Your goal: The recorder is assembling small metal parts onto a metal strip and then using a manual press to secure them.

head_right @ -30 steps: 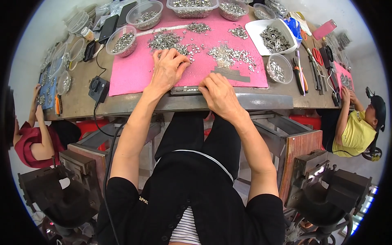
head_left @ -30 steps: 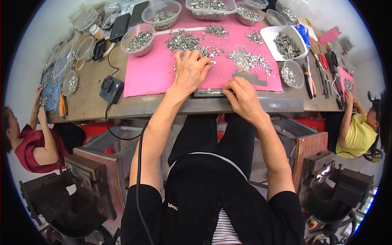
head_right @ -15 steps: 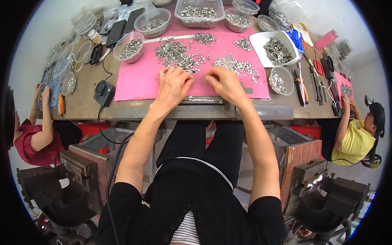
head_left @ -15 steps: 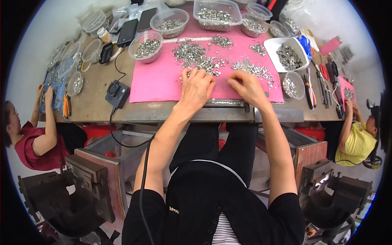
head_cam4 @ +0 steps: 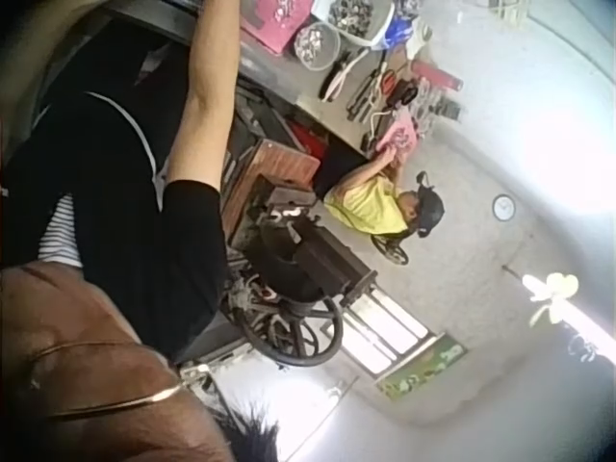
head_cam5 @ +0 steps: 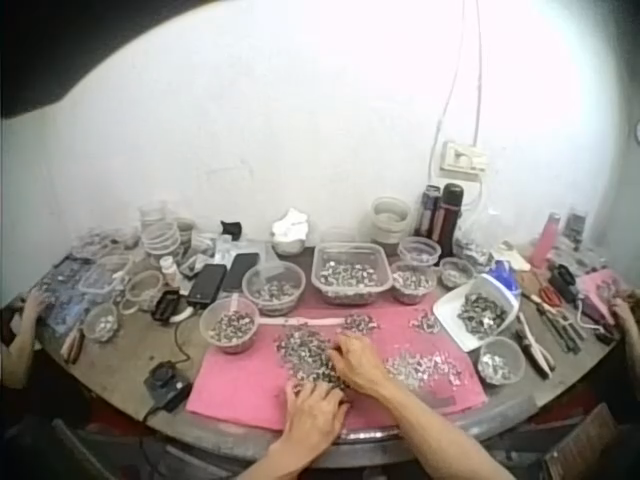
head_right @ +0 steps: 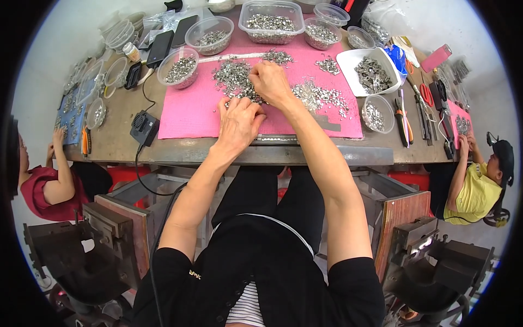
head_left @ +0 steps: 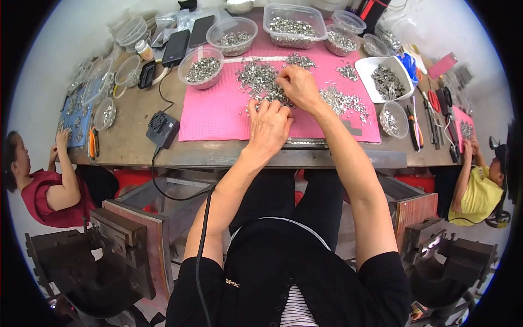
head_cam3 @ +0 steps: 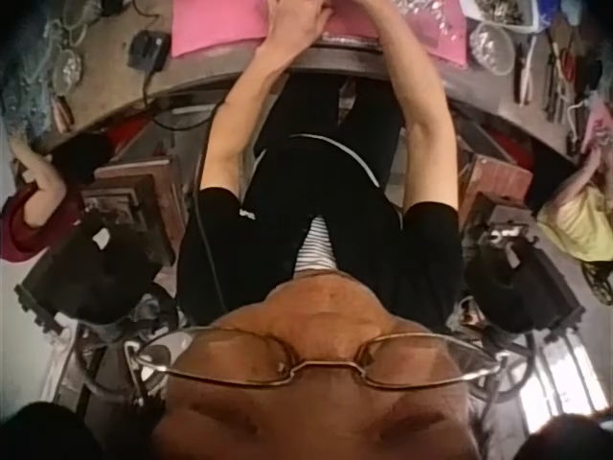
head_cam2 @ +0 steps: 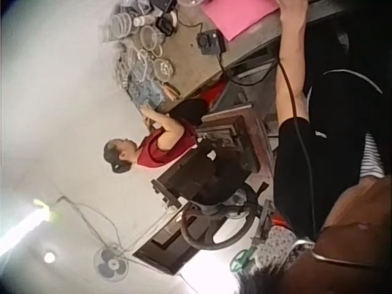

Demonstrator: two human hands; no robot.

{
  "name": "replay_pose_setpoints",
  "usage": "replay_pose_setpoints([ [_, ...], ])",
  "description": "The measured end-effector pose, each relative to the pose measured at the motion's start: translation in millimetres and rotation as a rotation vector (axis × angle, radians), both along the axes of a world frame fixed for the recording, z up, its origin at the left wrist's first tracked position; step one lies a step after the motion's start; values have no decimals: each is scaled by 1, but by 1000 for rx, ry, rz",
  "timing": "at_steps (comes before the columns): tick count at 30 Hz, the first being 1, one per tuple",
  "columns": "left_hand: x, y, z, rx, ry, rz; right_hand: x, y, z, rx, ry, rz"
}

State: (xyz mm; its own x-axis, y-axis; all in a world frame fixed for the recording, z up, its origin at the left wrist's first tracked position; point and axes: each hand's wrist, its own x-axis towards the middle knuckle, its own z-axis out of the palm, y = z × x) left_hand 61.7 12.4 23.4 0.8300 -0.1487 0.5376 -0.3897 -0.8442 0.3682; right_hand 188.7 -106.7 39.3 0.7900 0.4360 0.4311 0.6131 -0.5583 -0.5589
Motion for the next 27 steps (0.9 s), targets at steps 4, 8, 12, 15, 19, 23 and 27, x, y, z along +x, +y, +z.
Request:
replay_pose_setpoints([
  [4,2,3,-2,-78,8,-34,-7,-8,14,50,182,-36],
  [8,1,0,-3,-75,3,-43,-1,-7,-3,-73,6,-29],
  [12,0,-2,-1,-72,22,-37,5,1,-8,-179,-134,-41],
  [15,0,-2,-2,-59,17,-18,3,2,4,25,58,17],
  [19,0,-1,-2,-57,13,-23,1,-3,9,102,257,-29],
  [23,0,-3,-1,-57,2,-8,1,-1,-4,-59,-23,22],
  [27,0,-4,-3,-24,3,-2,3,8,-10,-86,-75,15],
])
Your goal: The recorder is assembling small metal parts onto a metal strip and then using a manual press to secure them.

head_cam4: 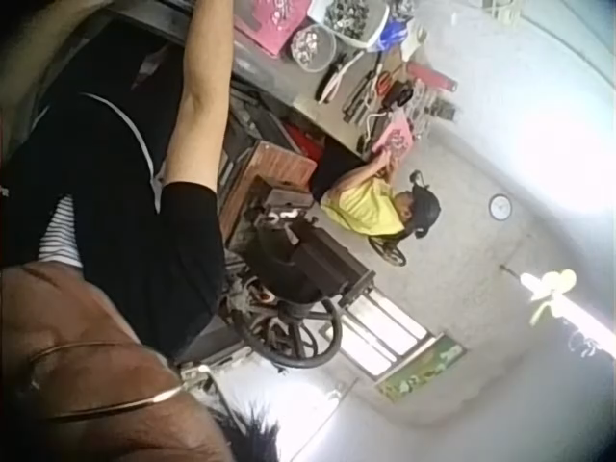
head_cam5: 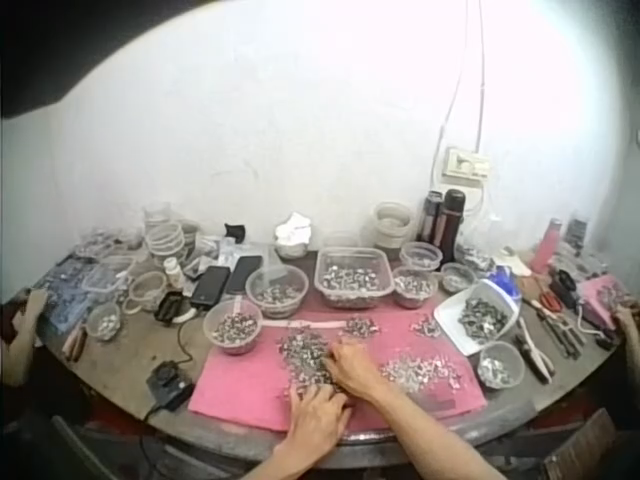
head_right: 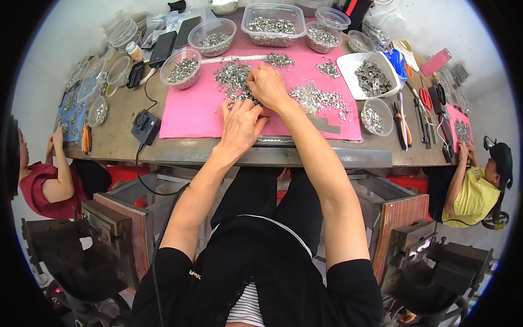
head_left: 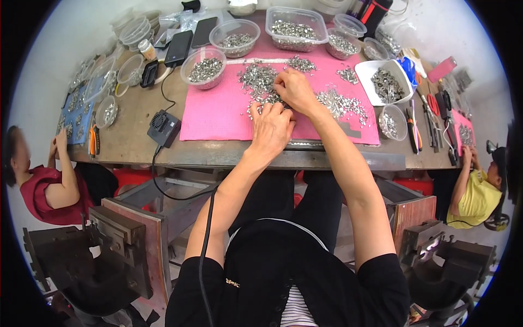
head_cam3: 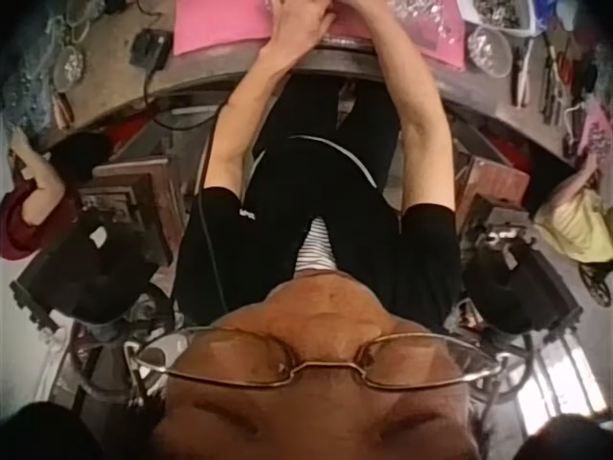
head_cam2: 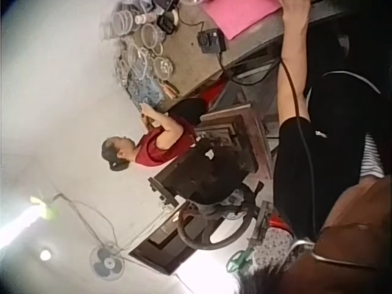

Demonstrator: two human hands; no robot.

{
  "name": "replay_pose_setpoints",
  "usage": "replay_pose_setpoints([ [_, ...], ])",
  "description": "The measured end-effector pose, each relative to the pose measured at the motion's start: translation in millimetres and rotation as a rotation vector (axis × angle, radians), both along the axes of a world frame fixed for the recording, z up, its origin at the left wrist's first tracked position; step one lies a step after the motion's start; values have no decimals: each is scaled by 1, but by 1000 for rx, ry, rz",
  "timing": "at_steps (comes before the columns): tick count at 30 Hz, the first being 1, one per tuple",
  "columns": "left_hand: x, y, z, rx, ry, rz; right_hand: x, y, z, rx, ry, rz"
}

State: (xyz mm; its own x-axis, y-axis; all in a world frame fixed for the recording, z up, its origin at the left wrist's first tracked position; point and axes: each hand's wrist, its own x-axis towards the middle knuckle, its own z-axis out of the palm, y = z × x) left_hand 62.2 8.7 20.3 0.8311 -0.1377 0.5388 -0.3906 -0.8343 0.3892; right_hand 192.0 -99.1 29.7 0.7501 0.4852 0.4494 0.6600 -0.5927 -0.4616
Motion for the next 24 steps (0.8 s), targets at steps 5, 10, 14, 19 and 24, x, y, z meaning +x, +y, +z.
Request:
replay_pose_setpoints([
  [5,-4,1,3,-20,5,-19,-10,-7,22,200,184,12],
  [10,-17,10,21,-436,143,-138,-42,-54,44,77,255,9],
  [14,-38,5,28,-566,233,-198,-70,-91,32,-141,28,12],
  [19,-44,-14,19,-485,132,-284,-89,-101,16,-38,-7,90],
  [24,-45,-22,13,-398,45,-280,-94,-108,14,80,137,50],
])
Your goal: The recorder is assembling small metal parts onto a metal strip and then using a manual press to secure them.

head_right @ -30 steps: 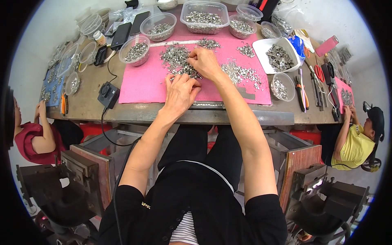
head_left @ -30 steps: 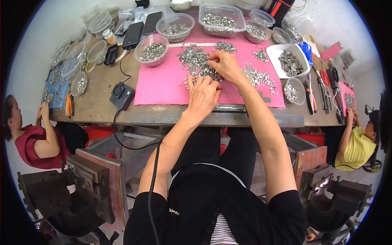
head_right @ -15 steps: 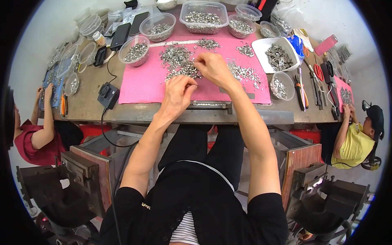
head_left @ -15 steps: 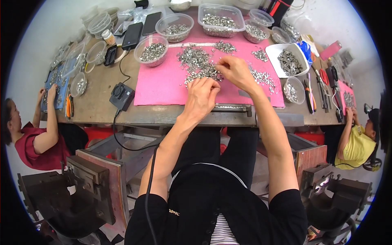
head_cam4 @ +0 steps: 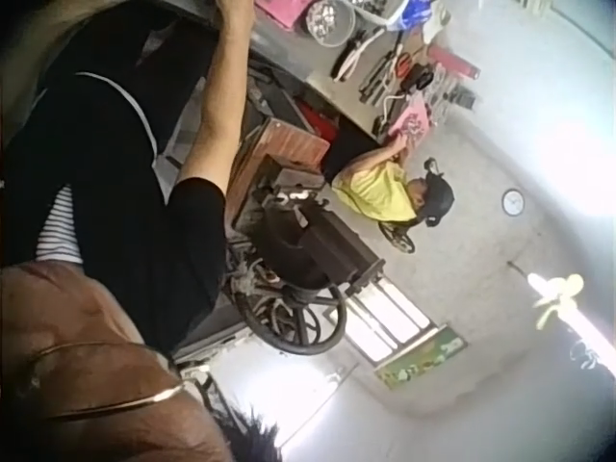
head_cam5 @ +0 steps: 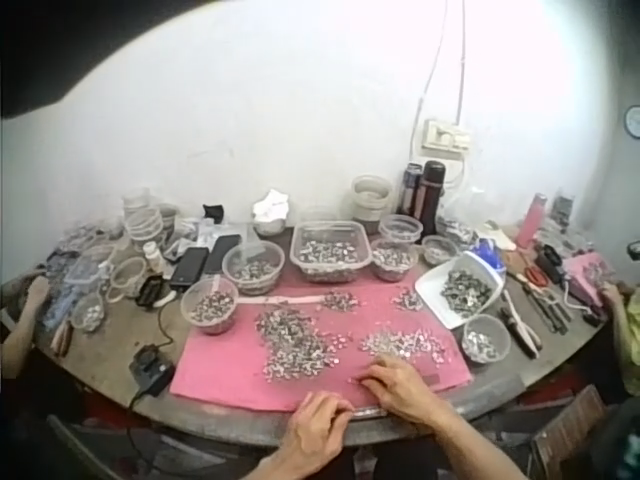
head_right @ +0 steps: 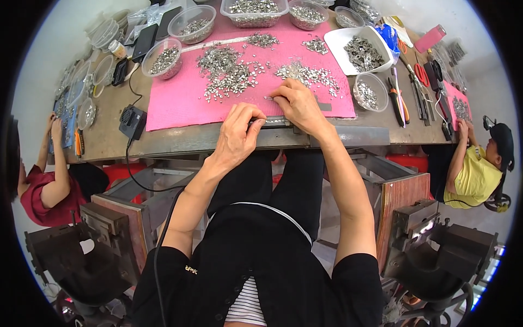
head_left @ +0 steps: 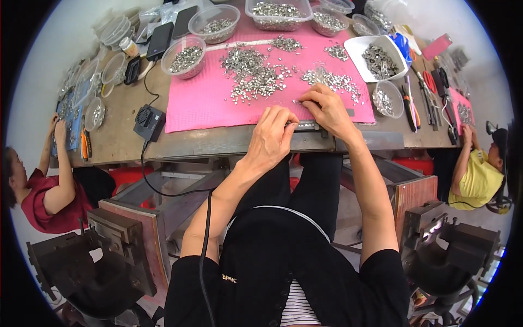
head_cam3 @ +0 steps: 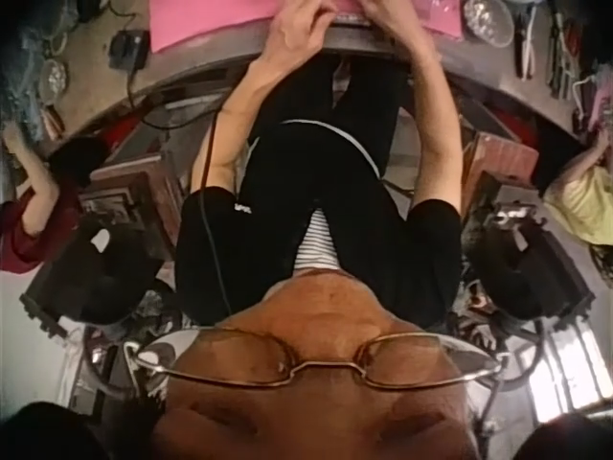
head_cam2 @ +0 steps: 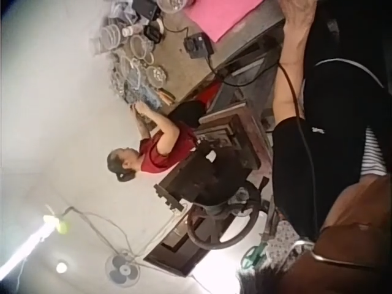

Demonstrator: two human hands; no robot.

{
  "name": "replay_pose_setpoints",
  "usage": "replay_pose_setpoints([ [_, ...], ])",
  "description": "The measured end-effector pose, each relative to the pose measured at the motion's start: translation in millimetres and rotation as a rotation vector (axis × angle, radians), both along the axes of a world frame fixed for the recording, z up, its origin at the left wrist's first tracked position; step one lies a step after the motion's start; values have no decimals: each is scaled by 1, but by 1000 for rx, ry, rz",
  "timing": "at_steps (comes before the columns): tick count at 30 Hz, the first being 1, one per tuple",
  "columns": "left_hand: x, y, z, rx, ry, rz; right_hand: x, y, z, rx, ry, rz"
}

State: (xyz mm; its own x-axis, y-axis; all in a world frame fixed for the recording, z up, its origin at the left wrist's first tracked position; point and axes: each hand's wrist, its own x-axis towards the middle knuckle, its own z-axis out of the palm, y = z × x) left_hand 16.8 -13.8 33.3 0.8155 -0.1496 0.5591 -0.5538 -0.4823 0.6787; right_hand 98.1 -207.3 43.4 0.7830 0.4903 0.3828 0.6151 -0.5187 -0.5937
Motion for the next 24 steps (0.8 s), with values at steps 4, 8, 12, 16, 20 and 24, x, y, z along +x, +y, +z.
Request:
replay_pose_setpoints([
  [4,0,-6,-6,24,-37,47,-4,-1,-5,13,15,-38],
  [8,-3,-9,-5,95,-57,75,-4,2,-8,58,-17,-49],
  [12,-1,-9,-5,106,-95,69,-2,5,-8,-17,-32,-69],
  [16,0,-10,-8,68,-76,54,-1,8,-6,-28,-59,-59],
  [20,0,-11,-7,88,-95,71,2,7,-5,-57,-74,-46],
  [24,1,-8,-2,129,-66,40,2,8,-4,-87,-110,-32],
])
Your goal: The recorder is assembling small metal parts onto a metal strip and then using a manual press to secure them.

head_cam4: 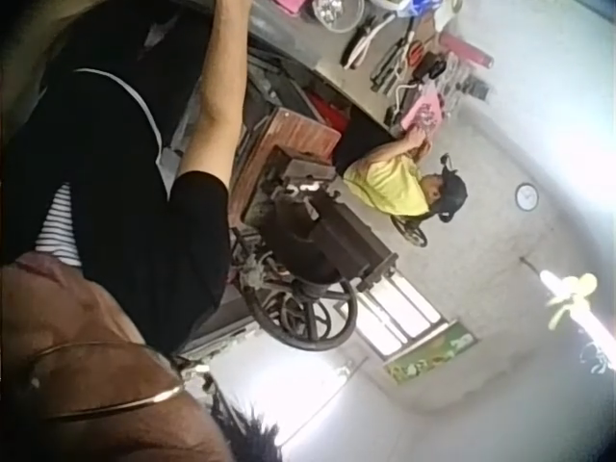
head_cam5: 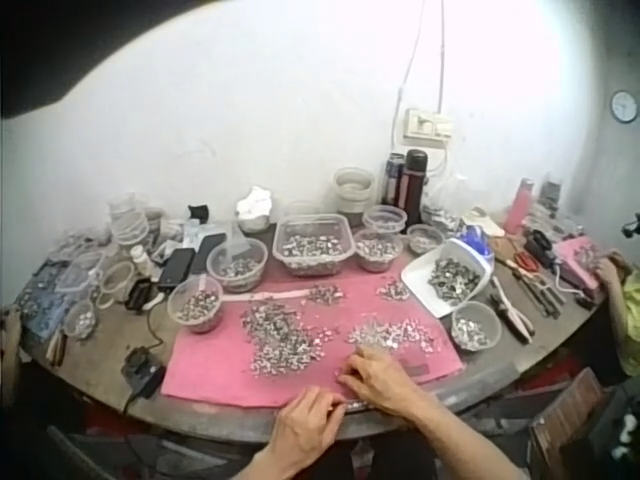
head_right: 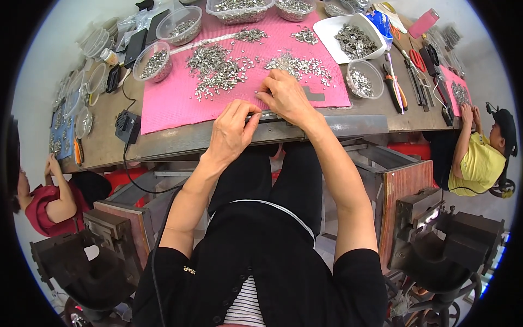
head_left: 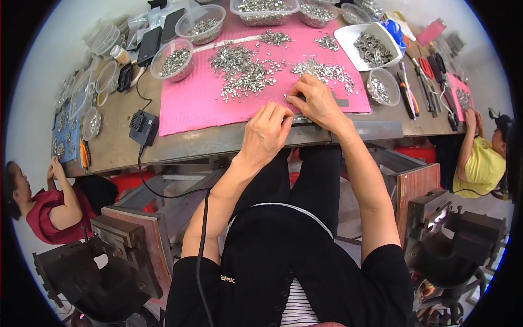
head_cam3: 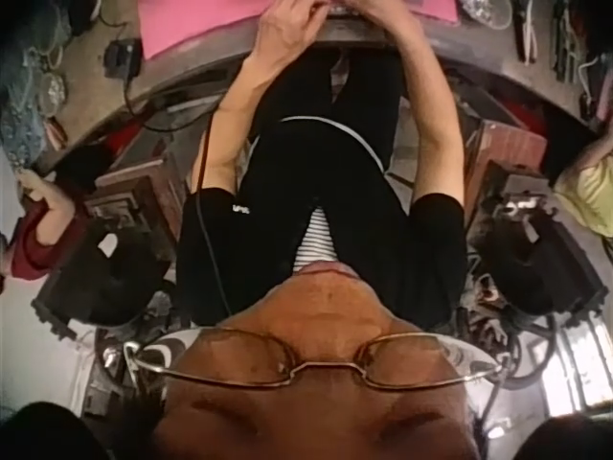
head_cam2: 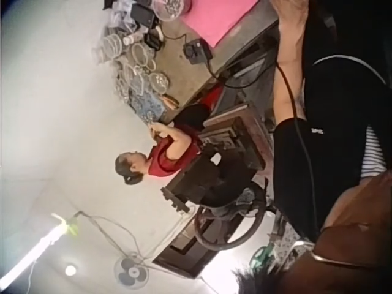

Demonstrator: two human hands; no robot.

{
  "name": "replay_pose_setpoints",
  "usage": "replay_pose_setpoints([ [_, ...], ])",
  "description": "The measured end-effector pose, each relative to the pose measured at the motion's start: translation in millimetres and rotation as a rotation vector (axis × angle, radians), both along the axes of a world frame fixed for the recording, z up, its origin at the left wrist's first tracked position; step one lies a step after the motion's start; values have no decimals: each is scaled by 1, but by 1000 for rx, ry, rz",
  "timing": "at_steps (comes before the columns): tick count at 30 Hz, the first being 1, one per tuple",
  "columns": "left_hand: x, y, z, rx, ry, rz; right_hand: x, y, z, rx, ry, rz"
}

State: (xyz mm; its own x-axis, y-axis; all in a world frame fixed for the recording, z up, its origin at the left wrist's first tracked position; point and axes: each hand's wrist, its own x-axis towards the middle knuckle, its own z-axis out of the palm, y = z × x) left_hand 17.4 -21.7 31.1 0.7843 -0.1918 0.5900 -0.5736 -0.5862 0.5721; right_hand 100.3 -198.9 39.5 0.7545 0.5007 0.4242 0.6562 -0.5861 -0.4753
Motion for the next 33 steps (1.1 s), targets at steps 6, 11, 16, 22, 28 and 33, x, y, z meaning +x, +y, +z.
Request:
replay_pose_setpoints([
  [6,0,8,1,61,-80,-42,1,1,-1,4,22,8],
  [11,21,5,4,22,-12,118,5,1,-4,0,-43,28],
  [16,54,3,0,120,54,170,2,-9,2,-59,-18,-53],
  [22,57,12,-3,167,123,163,2,-6,1,26,24,19],
  [28,72,33,5,-98,156,186,-1,-14,4,-60,14,22],
  [33,105,68,20,-258,108,365,1,-9,8,-125,5,43],
])
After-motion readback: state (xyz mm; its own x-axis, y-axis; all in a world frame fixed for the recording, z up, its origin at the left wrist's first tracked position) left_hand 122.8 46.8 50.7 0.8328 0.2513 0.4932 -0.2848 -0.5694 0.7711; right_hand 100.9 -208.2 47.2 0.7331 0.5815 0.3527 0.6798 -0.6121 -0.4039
